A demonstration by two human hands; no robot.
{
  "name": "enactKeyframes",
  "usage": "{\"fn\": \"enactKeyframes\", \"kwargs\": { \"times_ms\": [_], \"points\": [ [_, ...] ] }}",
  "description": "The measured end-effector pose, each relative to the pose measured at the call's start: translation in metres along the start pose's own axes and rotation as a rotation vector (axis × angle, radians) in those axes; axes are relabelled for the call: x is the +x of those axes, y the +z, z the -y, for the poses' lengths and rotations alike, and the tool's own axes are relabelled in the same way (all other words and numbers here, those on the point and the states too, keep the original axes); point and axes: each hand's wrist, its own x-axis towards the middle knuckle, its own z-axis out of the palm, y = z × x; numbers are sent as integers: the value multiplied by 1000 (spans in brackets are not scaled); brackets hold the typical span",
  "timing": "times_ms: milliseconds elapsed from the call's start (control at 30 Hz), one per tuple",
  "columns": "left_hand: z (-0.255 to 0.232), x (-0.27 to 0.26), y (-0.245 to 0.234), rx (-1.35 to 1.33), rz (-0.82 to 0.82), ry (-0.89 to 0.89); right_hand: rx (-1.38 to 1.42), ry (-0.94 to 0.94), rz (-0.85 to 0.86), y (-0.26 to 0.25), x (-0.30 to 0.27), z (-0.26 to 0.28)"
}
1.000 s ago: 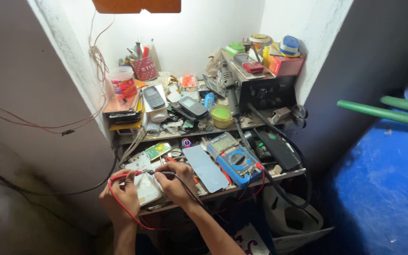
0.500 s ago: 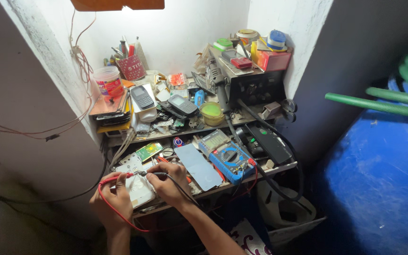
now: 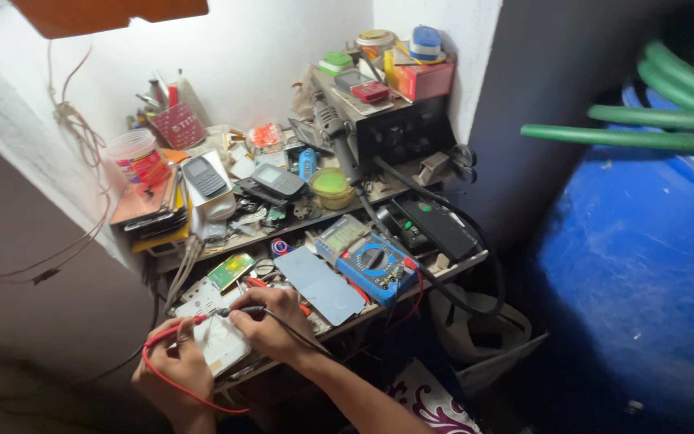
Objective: The person disassembles a mobile phone using a cutter and a screwdriver, then tests internal components using multimeter probes.
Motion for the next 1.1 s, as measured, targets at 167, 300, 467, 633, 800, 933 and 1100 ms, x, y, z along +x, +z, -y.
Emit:
{"fn": "enactKeyframes", "kwargs": {
  "times_ms": [167,300,467,633,800,933,1100],
  "points": [
    [0,0,0,-39,20,-28,-12,38,-1,0,0,1],
    [-1,1,0,-24,25,-35,0,39,1,1,0,-1],
    [-1,2,0,-10,32,-43,-5,31,12,2,1,-3],
    [-1,1,-1,-16,35,-41,8,13,0,2,1,-3],
    [-4,2,-2,-36,47,-76,-7,14,-4,2,1,-1],
    [-6,1,-3,-56,43,-59,8,43,27,1,2,-1],
    [-2,0,-2,-22,38,-57,-14,8,-2,2,1,-1]
  ]
}}
